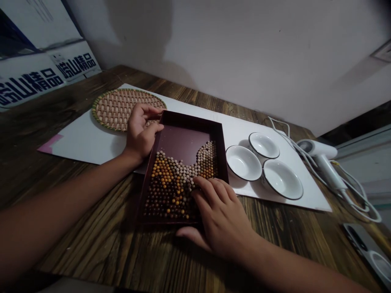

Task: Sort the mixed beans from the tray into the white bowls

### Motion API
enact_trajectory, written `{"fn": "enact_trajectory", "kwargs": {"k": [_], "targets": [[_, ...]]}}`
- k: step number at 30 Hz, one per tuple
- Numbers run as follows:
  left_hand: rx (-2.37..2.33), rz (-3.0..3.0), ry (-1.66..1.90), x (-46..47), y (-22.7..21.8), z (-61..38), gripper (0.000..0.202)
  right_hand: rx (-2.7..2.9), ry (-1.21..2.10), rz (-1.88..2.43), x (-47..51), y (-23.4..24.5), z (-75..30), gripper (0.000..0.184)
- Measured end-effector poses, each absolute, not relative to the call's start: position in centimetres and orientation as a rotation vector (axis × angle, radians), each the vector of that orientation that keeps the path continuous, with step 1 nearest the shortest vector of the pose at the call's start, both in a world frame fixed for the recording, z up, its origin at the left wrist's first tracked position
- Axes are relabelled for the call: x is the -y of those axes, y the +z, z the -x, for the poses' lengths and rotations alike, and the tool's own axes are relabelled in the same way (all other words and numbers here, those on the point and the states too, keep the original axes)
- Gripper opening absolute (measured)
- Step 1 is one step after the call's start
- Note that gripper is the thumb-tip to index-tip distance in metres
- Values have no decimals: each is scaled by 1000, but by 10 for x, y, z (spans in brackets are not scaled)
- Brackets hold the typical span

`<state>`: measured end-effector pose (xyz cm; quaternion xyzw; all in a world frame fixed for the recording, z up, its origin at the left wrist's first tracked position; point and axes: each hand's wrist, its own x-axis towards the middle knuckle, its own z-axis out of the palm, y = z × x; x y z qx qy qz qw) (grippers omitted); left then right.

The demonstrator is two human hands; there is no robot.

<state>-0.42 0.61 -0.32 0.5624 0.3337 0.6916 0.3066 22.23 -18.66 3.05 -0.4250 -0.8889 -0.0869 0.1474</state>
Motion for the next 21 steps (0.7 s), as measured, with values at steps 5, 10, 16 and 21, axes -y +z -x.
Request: {"fn": "enact_trajectory", "kwargs": {"k": [5,10,16,21], "targets": [[-861,-1481,1843,-7,-4,5,36,2553,-256,1212,187,30,-222,85],[-860,-1488,1843,-7,-4,5,36,2575,-250,1220,186,30,-223,82],[-878,-1488,1837,-6,-3,4,37,2550,-237,1225,186,30,-222,78],[-859,-1483,1845,-7,-4,5,34,2565,-248,1223,185,31,-220,82]]}}
